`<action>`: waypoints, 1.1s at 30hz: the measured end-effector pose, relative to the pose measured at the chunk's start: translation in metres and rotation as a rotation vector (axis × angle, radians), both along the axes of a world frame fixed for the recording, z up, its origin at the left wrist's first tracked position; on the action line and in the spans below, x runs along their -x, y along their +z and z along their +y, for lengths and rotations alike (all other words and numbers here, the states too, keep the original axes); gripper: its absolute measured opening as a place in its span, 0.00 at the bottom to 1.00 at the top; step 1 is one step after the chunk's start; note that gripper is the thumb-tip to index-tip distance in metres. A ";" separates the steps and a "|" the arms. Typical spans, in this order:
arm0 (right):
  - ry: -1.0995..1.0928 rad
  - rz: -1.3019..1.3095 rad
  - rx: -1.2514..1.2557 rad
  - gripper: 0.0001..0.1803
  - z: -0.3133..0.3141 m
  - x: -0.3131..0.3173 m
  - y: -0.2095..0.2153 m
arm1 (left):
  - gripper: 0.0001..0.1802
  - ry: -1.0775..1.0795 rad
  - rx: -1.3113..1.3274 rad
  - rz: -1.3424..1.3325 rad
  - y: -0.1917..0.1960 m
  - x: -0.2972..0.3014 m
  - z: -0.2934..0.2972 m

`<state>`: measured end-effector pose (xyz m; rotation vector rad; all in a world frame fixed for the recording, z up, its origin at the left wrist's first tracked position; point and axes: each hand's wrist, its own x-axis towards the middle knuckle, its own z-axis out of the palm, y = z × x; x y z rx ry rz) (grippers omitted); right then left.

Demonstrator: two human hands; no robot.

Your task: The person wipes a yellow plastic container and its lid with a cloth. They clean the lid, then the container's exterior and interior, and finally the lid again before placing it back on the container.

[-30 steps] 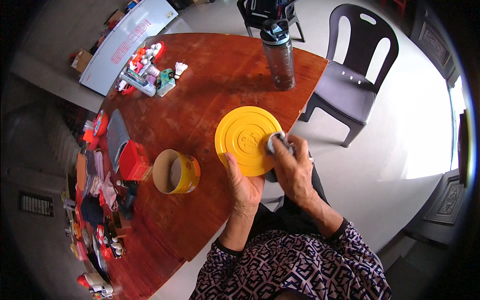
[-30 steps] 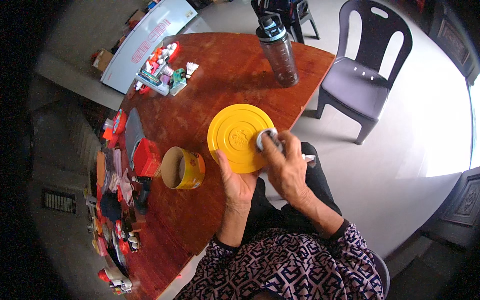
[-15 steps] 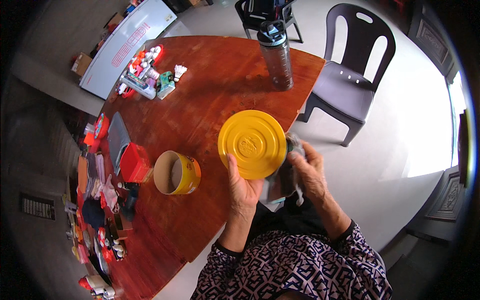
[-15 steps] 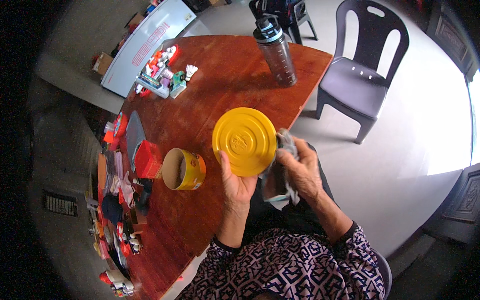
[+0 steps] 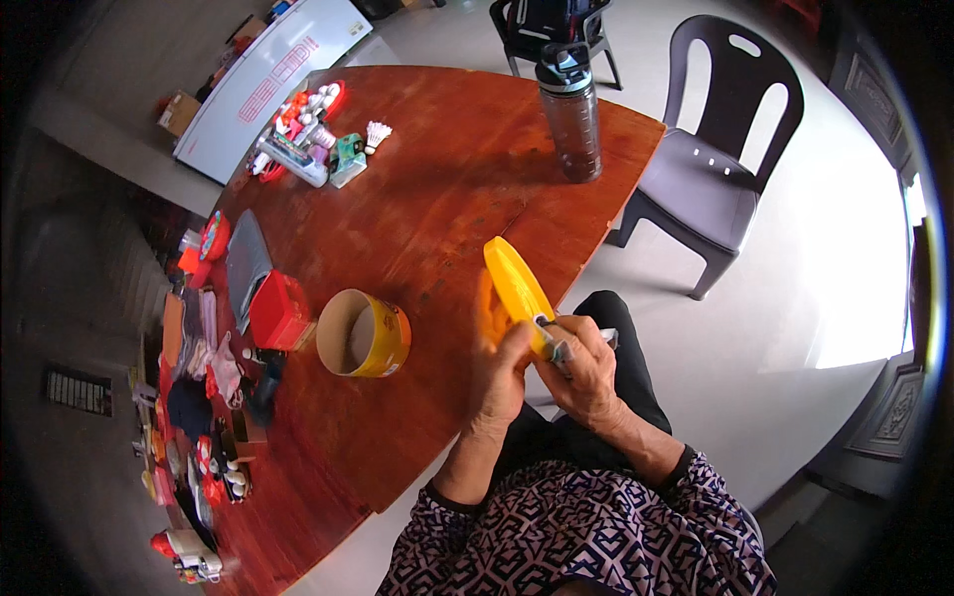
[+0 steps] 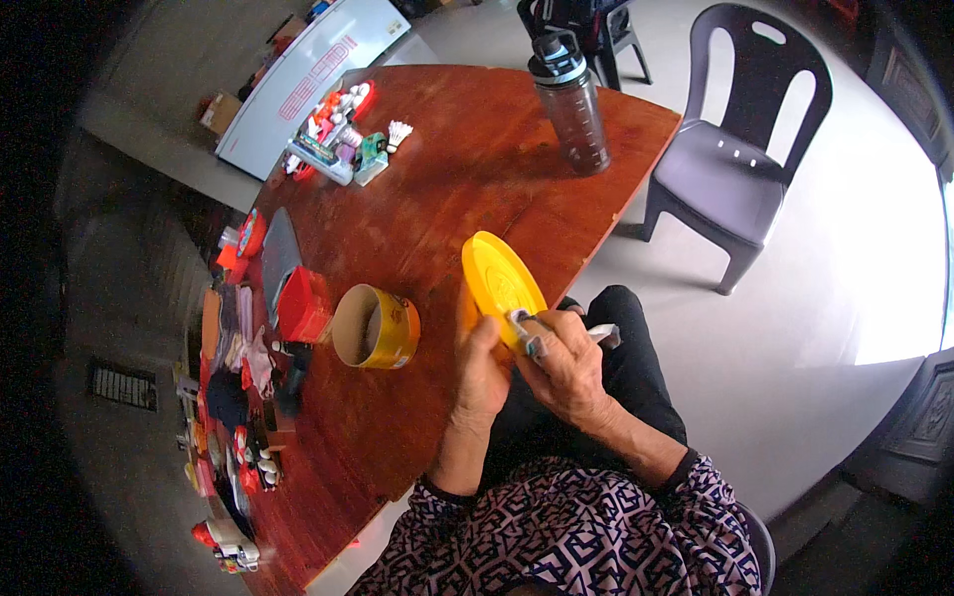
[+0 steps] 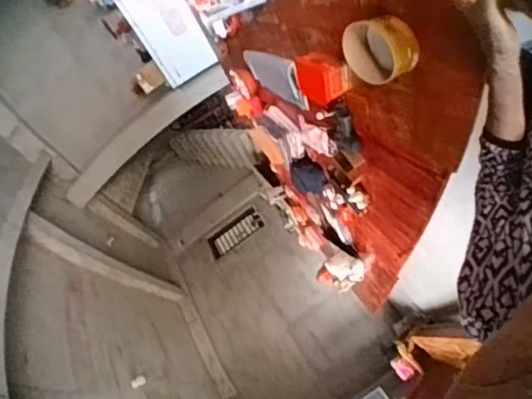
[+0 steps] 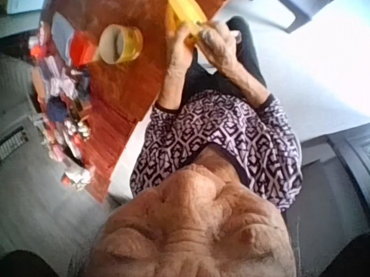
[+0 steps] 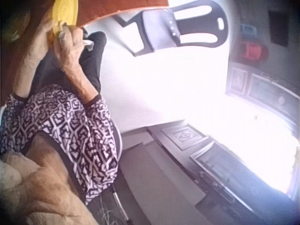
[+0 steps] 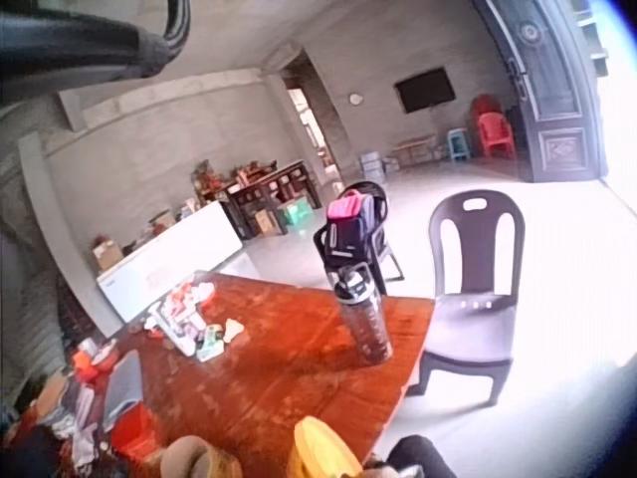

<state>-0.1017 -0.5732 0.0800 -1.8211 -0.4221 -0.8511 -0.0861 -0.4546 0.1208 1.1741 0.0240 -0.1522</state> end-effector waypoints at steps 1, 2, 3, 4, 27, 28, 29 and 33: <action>-0.008 -0.033 0.090 0.20 0.000 0.001 -0.001 | 0.39 -0.060 -0.065 -0.026 -0.001 0.001 0.000; 0.000 -0.038 0.149 0.20 0.003 0.004 0.000 | 0.32 -0.043 -0.062 -0.003 0.000 0.002 -0.003; 0.006 -0.043 0.209 0.20 0.004 0.006 0.002 | 0.30 -0.022 0.015 0.048 -0.001 0.003 -0.001; 0.028 -0.040 0.228 0.19 0.004 0.006 0.004 | 0.29 -0.002 0.092 0.099 -0.003 0.004 0.001; -0.177 0.039 0.381 0.23 0.007 -0.050 0.056 | 0.33 -0.091 0.356 0.144 -0.015 0.013 0.025; -0.232 0.068 0.373 0.23 0.006 -0.050 0.053 | 0.33 -0.104 0.368 0.129 -0.014 0.012 0.025; -0.286 0.097 0.365 0.22 0.004 -0.050 0.051 | 0.32 -0.116 0.380 0.113 -0.014 0.012 0.025; -0.324 0.098 0.272 0.23 0.004 -0.049 0.048 | 0.32 -0.115 0.398 0.123 -0.016 0.012 0.023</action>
